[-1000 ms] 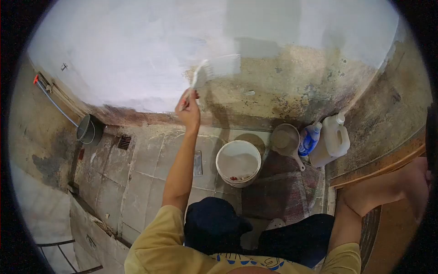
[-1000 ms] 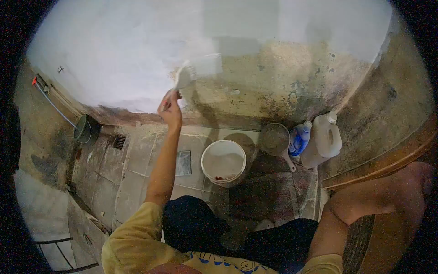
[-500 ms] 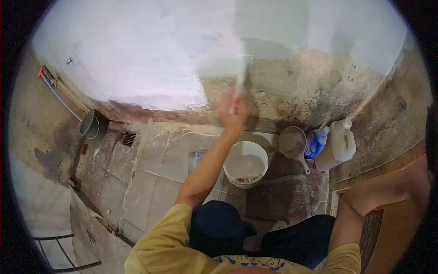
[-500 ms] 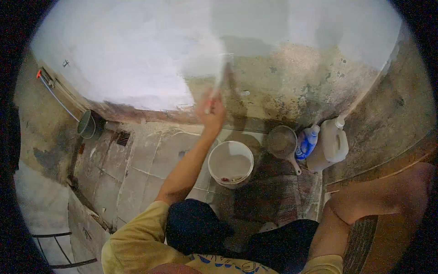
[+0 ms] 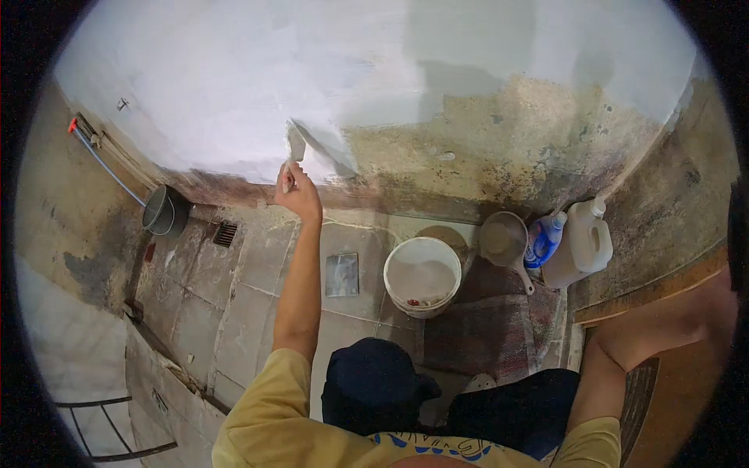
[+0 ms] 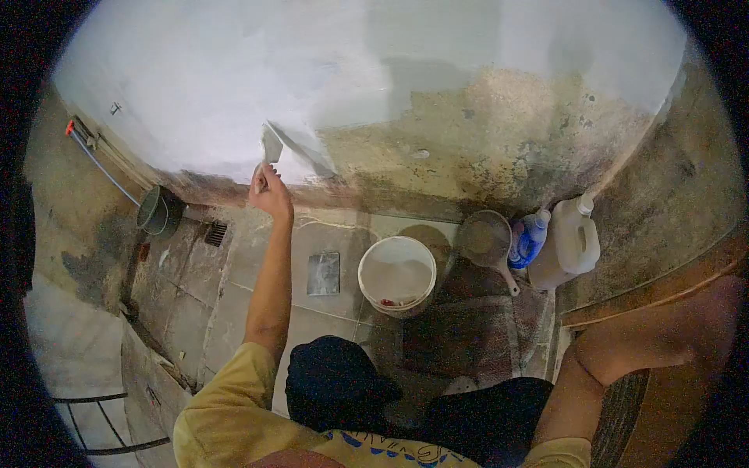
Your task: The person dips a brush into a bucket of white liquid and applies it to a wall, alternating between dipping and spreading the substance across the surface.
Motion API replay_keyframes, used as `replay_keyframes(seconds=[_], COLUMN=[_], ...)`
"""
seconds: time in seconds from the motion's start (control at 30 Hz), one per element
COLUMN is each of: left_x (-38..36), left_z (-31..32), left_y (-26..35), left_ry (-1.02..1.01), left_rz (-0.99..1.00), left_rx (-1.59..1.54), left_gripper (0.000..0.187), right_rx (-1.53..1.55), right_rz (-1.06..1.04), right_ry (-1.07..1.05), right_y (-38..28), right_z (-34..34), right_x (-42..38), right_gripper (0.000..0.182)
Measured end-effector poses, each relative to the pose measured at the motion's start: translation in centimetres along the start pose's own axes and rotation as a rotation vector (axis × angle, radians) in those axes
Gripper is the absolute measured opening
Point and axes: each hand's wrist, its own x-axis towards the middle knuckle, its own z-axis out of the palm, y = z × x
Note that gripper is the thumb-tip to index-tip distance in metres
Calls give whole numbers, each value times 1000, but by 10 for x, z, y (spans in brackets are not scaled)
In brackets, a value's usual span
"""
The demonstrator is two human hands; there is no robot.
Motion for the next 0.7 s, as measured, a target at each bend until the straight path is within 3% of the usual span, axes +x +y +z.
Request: replay_keyframes(seconds=[0.03,0.07,0.13,0.2,0.27,0.3,0.37,0.43,0.47,0.5,0.53,0.63,0.7], left_x=[1,-12,-51,-98,-127,-128,-127,-99,-71,-39,-8,74,89], left_z=[-2,11,44,78,114,118,122,110,96,77,58,7,-9], left_y=[-2,5,33,56,93,107,126,96,86,77,72,43,44], left_ry=[-8,-39,-188,-365,-333,-327,-529,-514,-511,-507,-418,-157,-116], left_rz=[26,-43,129,121,379,374,241,180,30,-118,33,129,95], left_rx=[97,-31,178,39,-152,-157,-268,-164,-187,-208,-121,121,245], left_gripper=[18,18,17,14,12,12,14,16,15,15,15,17,17], right_rx=[-1,4,17,17,22,30,40,-411,-409,-188,29,58,52], right_rz=[-5,-5,-33,-19,-14,14,39,511,514,267,15,30,26], right_ry=[6,2,-16,-1,11,27,45,805,810,414,21,-16,-33], right_y=[0,0,-2,-10,-15,-17,-29,-49,-39,-21,-10,-4,-6], right_z=[1,1,3,10,15,17,37,74,59,30,12,3,5], right_x=[1,2,4,2,1,0,4,10,9,4,1,4,7], right_gripper=[44,44,44,44,44,44,44,44,44,43,43,43,44])
